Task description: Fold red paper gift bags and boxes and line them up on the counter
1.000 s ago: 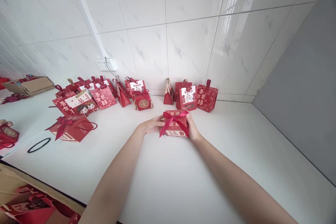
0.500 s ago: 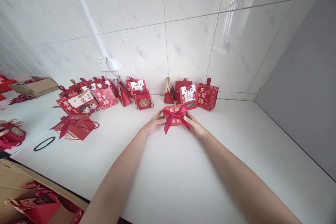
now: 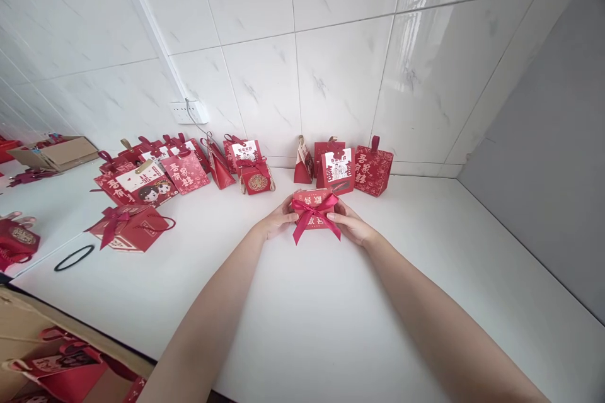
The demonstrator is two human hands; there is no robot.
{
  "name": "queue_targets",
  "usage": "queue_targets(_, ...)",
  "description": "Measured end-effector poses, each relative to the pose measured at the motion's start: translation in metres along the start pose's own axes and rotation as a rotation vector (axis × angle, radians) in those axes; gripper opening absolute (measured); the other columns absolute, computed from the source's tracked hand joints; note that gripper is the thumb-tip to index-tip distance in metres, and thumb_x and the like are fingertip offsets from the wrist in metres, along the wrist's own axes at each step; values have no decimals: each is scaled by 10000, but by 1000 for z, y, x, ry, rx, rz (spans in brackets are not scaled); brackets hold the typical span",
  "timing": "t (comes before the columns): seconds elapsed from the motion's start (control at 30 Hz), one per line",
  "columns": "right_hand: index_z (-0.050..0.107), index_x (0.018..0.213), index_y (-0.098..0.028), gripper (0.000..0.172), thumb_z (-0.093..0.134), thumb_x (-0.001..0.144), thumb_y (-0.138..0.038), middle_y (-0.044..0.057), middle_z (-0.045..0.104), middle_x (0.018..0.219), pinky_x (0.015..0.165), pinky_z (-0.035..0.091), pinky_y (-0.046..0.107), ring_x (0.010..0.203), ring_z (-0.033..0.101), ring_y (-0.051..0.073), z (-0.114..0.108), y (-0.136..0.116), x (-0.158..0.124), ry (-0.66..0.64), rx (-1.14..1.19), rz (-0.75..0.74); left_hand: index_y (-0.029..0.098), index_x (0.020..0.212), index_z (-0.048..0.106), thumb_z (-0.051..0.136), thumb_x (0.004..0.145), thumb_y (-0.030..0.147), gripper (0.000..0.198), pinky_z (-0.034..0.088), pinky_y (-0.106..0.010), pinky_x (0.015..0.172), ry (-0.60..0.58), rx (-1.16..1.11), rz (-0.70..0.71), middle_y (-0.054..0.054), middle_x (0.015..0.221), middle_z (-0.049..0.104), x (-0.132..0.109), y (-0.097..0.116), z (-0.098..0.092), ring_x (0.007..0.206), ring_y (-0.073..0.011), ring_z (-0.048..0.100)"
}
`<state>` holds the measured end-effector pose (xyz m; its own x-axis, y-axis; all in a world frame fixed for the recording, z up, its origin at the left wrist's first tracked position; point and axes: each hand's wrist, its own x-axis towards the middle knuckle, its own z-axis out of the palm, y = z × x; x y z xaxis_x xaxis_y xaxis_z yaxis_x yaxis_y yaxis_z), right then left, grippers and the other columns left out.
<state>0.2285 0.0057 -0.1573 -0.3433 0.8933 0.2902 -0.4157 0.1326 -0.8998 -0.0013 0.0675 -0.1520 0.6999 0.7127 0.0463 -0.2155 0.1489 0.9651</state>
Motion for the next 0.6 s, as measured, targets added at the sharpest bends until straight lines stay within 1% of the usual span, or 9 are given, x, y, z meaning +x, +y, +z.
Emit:
queue_targets(0.13,521,1257,-312,568,721,726,-323,18,498,1371,1081,355,454,1302,412,259,-3,2,0,19,17,26,238,1291,498,779,672,242,680,363,-456,993,12,16,-27,-133,1304,541,2,-2,-4,1207,-310,494)
queue_targets(0.23,546,1231,-290,539,718,722,-336,31,547,1315,1062,374,450,1274,445,266,-4,3,-1,38,27,40,221,1239,536,783,668,260,623,374,-439,987,35,27,-35,-126,1272,560,2,-1,-2,1172,-289,519)
queue_targets(0.4,555,1217,-284,497,697,744,-340,24,561,1294,1079,351,430,1285,429,247,-3,4,0,63,24,37,205,1196,559,770,685,309,563,385,-425,974,48,20,-17,-122,1239,575,2,-1,2,1114,-266,553)
queue_targets(0.5,551,1228,-284,517,707,738,-340,26,563,1293,1095,327,442,1303,408,248,-4,5,0,58,23,29,194,1173,573,765,688,336,541,392,-407,963,44,-1,-1,-118,1208,593,2,-1,2,1082,-254,568)
queue_targets(0.6,536,1251,-293,573,730,714,-346,30,563,1296,1102,317,461,1315,394,253,-4,3,-1,43,16,19,190,1172,573,755,700,340,528,396,-398,953,52,-3,-10,-118,1207,594,1,-1,2,1079,-252,568)
